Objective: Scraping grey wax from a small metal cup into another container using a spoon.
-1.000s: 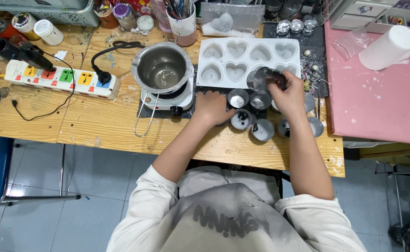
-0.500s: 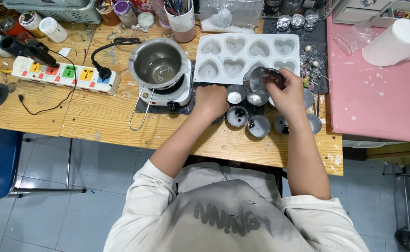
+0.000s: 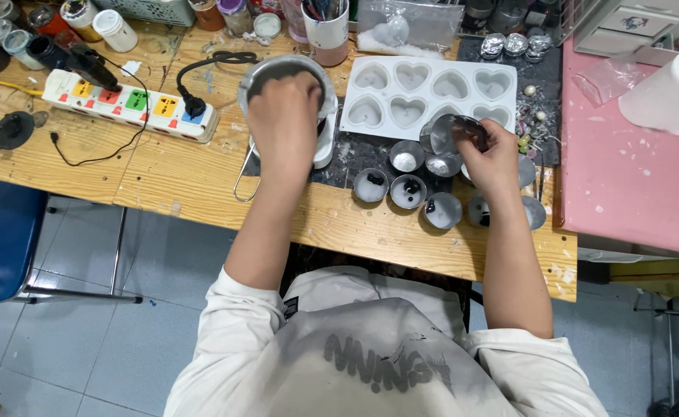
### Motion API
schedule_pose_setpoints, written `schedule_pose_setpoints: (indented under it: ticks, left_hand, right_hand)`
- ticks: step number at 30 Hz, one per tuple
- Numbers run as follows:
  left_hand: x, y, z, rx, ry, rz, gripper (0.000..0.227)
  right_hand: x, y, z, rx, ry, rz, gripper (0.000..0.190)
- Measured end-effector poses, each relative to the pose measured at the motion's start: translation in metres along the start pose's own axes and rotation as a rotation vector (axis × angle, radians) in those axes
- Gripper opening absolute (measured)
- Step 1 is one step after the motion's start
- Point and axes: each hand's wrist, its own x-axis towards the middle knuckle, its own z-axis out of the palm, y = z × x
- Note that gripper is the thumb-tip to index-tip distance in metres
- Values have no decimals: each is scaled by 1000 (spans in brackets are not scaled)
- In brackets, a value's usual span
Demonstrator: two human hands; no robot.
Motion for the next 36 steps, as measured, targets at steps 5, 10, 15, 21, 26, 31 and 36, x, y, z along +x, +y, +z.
schedule_pose_setpoints:
  ticks: [5,10,15,21,26,31,36]
  left_hand:
    - [9,-10,9,126,26,-1,10]
    - [6,-4,19,74,101,56,19]
    - [4,26,16,-175,53,221,29]
    - [-35,68,102,-916,-423,179,55]
    - [-34,63,186,-1390,-811,-193,62]
    - [-41,55,208,-1782,-967,-331,57]
    - [-32,64,162,-1692,-865,-331,52]
  right_hand:
    - [2,10,3,10,0,-29,15]
    - [3,14,3,4,9,-32,17]
    - [-3,-3,2,-72,21,-10,13]
    - [-11,-8,14,-8,102,-83,13]
    - [-17,-15,24,69,110,-120,11]
    - [-23,-44,24,135,28,-169,11]
    - [-28,-40,31,-198,183,-299,10]
